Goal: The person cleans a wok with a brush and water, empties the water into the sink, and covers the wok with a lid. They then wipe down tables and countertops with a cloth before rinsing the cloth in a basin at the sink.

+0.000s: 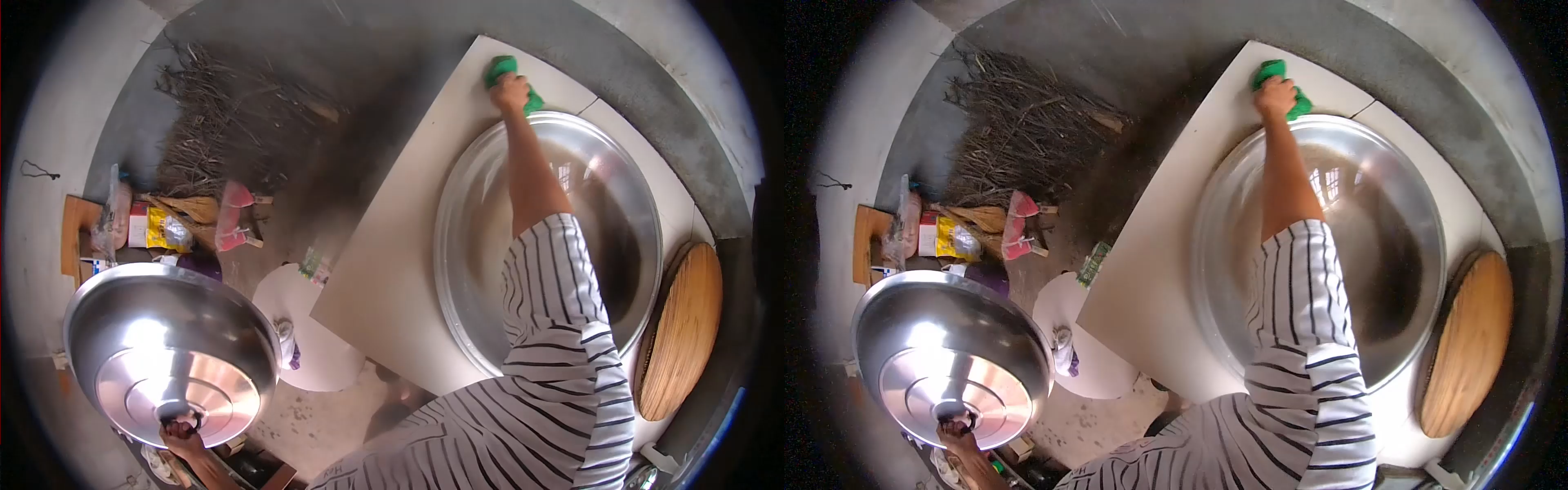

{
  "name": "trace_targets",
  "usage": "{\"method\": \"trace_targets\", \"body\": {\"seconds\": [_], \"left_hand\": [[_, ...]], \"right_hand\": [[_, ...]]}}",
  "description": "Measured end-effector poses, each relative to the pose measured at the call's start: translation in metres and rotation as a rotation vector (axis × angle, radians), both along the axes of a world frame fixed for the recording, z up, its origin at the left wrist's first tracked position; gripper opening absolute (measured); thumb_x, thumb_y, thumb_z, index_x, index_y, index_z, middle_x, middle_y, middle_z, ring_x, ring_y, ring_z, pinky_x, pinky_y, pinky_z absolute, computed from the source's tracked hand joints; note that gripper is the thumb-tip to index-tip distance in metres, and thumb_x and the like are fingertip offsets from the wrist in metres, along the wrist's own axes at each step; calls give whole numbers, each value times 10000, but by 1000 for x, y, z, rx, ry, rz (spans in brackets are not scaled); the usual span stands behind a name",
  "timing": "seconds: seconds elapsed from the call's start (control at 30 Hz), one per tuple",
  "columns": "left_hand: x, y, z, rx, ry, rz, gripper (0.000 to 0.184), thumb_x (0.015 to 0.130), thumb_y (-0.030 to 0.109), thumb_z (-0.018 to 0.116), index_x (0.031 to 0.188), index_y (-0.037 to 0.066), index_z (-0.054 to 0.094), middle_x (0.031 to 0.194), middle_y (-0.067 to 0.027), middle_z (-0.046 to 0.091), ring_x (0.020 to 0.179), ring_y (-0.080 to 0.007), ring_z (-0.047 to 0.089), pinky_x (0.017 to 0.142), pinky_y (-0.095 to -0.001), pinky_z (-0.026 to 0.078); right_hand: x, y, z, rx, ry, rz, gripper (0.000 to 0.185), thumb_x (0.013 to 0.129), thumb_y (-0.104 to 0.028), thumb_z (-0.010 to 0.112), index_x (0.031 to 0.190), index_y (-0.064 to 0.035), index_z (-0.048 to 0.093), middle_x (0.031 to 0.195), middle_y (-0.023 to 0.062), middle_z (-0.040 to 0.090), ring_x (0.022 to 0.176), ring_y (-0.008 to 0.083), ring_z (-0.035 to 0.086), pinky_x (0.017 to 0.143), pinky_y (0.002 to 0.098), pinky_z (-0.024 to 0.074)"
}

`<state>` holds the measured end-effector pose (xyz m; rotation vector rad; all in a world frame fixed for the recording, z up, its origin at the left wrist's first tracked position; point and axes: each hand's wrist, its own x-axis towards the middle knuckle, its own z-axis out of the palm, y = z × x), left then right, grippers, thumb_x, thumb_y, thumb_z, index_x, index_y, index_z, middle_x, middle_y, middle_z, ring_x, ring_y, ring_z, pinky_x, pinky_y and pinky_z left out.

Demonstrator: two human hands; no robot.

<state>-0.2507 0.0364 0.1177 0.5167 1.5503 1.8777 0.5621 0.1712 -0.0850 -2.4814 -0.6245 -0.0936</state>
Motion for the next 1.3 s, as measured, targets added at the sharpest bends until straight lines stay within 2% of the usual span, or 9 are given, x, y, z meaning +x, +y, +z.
{"method": "trace_targets", "body": {"seconds": [0.13,0.2,0.3,0.47,0.57,0.83,0.97,1.17,1.3], "left_hand": [[17,18,3,24,111,98,251,816,175,416,603,144,286,492,60,233,376,-33,208,340,-168,213],[9,26,5,51,76,6,265,814,173,413,578,147,294,478,59,240,366,-42,211,331,-173,215],[23,32,13,69,61,-6,284,810,187,416,559,154,288,455,58,243,366,-49,229,321,-184,209],[13,36,28,85,-82,-343,315,818,229,418,545,167,274,447,59,218,352,-62,197,330,-201,191],[-11,44,28,109,-169,-692,314,818,259,417,548,169,287,446,60,228,349,-64,198,338,-212,201],[41,54,38,64,-108,-777,291,805,257,463,575,148,322,465,55,242,374,-65,202,381,-234,201],[95,56,51,70,-48,-901,283,797,269,485,585,145,345,468,63,256,375,-59,192,410,-225,195],[133,73,67,-28,-54,-1257,258,803,269,482,605,147,371,458,72,260,359,-43,188,406,-221,224],[191,74,77,-19,-19,-1464,252,818,249,482,612,134,392,456,73,283,351,-43,209,400,-217,226]], "right_hand": [[-43,23,-15,61,6,130,205,823,-221,408,895,-60,512,982,155,458,912,323,464,760,431,411],[-75,23,-22,85,-144,236,153,779,-169,447,874,-70,514,971,145,469,889,310,478,729,436,422],[-132,7,-1,113,-24,453,174,687,-112,535,859,-92,517,978,112,471,912,296,473,737,422,422],[-223,-23,-14,161,-10,656,175,642,-54,547,788,-145,513,981,92,464,914,309,465,744,428,411],[-274,-53,-21,105,-16,756,174,628,-40,544,766,-139,505,927,86,480,894,305,472,739,418,409],[-380,-222,-26,401,92,1285,205,544,49,497,647,-126,472,770,77,464,786,290,465,675,381,363],[-372,-339,-11,125,4,1220,195,544,22,479,716,-70,480,846,86,490,939,258,454,792,390,336],[-318,-527,-9,-83,266,875,230,535,61,460,707,-80,513,817,71,501,847,254,494,759,354,388],[-294,-615,70,77,169,501,267,574,51,445,778,-76,563,858,100,537,850,276,510,751,358,407]]}}
